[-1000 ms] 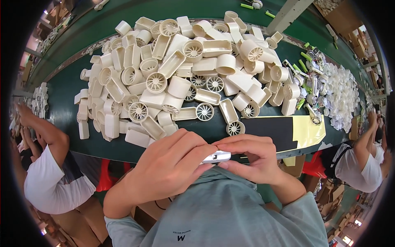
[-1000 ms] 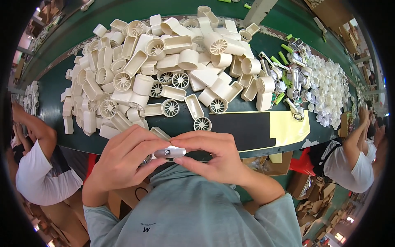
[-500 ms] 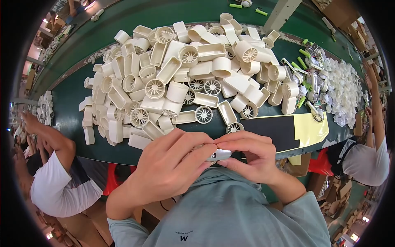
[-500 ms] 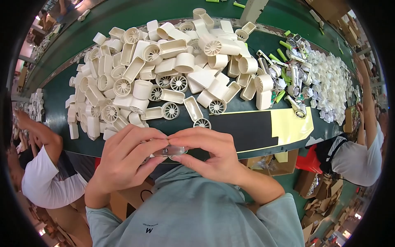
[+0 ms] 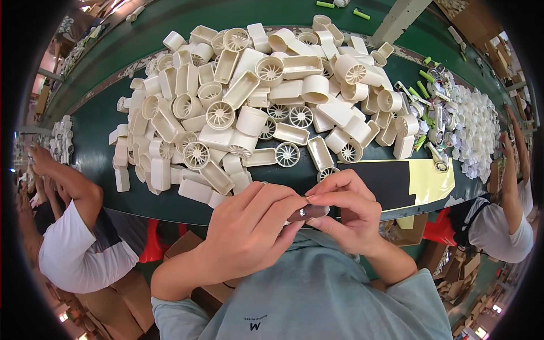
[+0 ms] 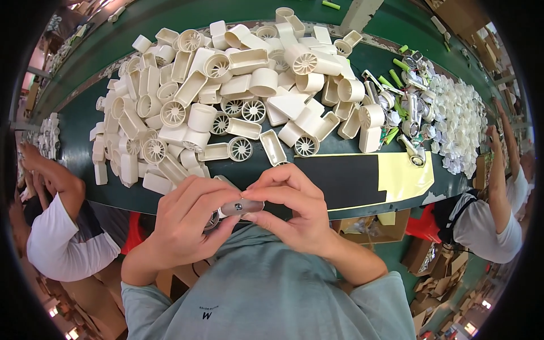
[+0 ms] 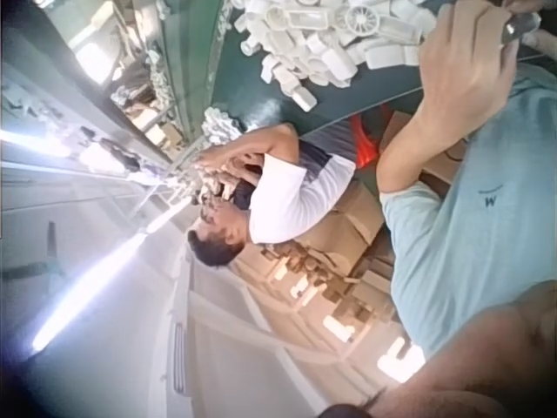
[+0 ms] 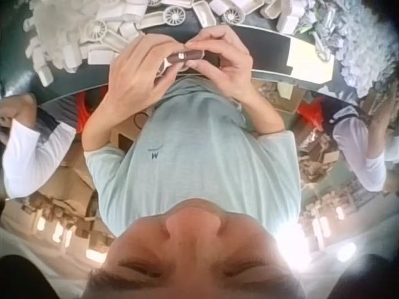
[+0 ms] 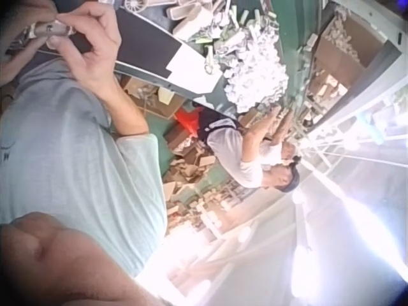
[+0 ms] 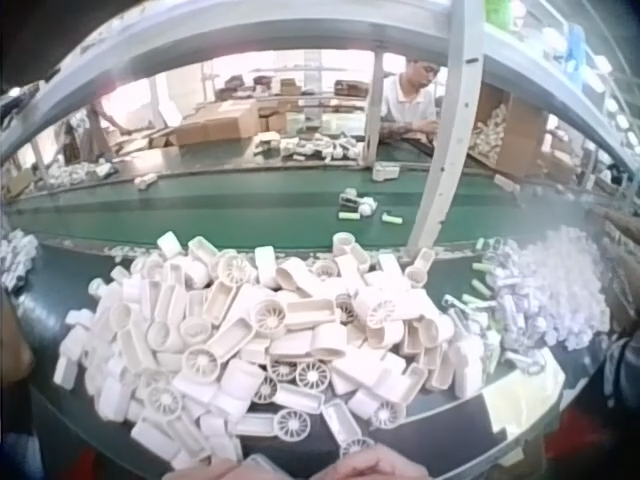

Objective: The person assembles handheld fans by inserting internal electronic components and batteries into plastic casings and pressing the casing parts together by hand.

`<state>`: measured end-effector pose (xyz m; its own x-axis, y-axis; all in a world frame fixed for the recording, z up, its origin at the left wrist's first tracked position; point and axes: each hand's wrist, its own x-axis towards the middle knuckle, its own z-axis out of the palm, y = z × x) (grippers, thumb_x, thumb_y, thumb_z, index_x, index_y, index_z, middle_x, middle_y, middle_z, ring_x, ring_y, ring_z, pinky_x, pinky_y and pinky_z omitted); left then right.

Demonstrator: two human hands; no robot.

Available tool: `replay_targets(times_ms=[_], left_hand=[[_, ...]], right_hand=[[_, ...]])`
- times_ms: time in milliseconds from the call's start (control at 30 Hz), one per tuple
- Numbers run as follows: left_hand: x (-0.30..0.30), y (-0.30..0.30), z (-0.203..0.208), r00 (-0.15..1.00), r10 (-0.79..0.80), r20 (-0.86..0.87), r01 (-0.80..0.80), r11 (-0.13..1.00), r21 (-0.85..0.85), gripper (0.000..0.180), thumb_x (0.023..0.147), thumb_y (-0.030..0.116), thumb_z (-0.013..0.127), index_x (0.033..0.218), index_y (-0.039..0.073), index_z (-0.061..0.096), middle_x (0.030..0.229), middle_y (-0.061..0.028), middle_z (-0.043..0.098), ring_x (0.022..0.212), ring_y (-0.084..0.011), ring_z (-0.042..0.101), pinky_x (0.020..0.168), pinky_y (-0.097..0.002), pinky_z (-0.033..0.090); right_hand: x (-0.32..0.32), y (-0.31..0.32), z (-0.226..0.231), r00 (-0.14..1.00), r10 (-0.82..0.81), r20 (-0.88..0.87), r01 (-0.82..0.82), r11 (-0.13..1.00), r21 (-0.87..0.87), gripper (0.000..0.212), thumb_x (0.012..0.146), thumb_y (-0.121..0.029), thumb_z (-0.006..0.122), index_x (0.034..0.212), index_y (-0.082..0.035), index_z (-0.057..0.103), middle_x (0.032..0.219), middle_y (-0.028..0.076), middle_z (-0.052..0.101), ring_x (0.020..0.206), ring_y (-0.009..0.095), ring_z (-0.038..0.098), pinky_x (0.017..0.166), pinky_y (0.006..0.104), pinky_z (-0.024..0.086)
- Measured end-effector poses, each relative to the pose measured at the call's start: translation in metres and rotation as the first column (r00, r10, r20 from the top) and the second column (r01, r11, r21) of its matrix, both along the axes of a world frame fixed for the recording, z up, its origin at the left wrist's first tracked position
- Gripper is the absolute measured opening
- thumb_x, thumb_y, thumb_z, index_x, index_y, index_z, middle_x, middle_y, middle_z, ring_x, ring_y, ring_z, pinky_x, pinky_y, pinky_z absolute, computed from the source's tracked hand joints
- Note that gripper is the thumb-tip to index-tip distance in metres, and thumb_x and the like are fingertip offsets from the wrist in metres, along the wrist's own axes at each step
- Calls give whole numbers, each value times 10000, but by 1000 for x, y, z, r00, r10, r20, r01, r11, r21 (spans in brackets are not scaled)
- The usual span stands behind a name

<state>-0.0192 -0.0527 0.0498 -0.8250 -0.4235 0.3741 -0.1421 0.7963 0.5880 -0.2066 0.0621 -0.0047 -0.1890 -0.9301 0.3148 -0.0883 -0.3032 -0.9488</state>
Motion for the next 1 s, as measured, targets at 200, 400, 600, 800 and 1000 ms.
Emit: replay_targets(times_ms=[200, 400, 600, 800, 1000], left_hand=[[3, 7, -4, 996, 18, -87, -16, 1000, 19, 444, 716, 64, 836, 1123, 30, 665, 946, -57, 629, 738, -222, 625, 569, -322, 495], [9, 10, -2, 996, -13, -93, 16, 999, 37, 474, 704, 62, 851, 1135, 14, 658, 938, -83, 653, 710, -221, 629, 552, -314, 492], [10, 4, 4, 992, -83, -96, 89, 994, 63, 529, 651, 37, 866, 1133, -3, 652, 978, -114, 701, 686, -217, 629, 539, -303, 494], [14, 3, 7, 986, -120, -114, 129, 988, 82, 544, 650, 35, 877, 1143, -4, 648, 993, -108, 706, 694, -219, 626, 541, -305, 496], [16, 1, 11, 983, -137, -119, 150, 982, 112, 517, 691, 48, 882, 1151, 9, 646, 994, -96, 704, 728, -230, 638, 567, -317, 498]], right_hand=[[6, 3, 3, 962, -74, 264, 74, 997, 9, 333, 787, 41, 830, 1104, 23, 734, 1146, 173, 629, 1038, 260, 708, 861, 349, 607], [-3, 8, -11, 978, -34, -207, -32, 950, -312, 198, 799, -7, 832, 963, 7, 722, 1214, 252, 634, 1050, 361, 704, 841, 427, 617], [-12, 1, -7, 825, -233, -514, -88, 847, -524, 284, 739, -60, 887, 988, -94, 756, 1239, 136, 641, 1054, 301, 684, 862, 421, 620], [-16, -5, -7, 732, -356, -581, -108, 781, -615, 307, 727, -167, 909, 997, -165, 763, 1156, 75, 618, 1030, 261, 660, 865, 434, 640], [-14, -13, -6, 655, -522, -547, -56, 688, -724, 352, 705, -239, 934, 1008, -196, 759, 1123, 28, 477, 1063, 221, 581, 868, 427, 639]])
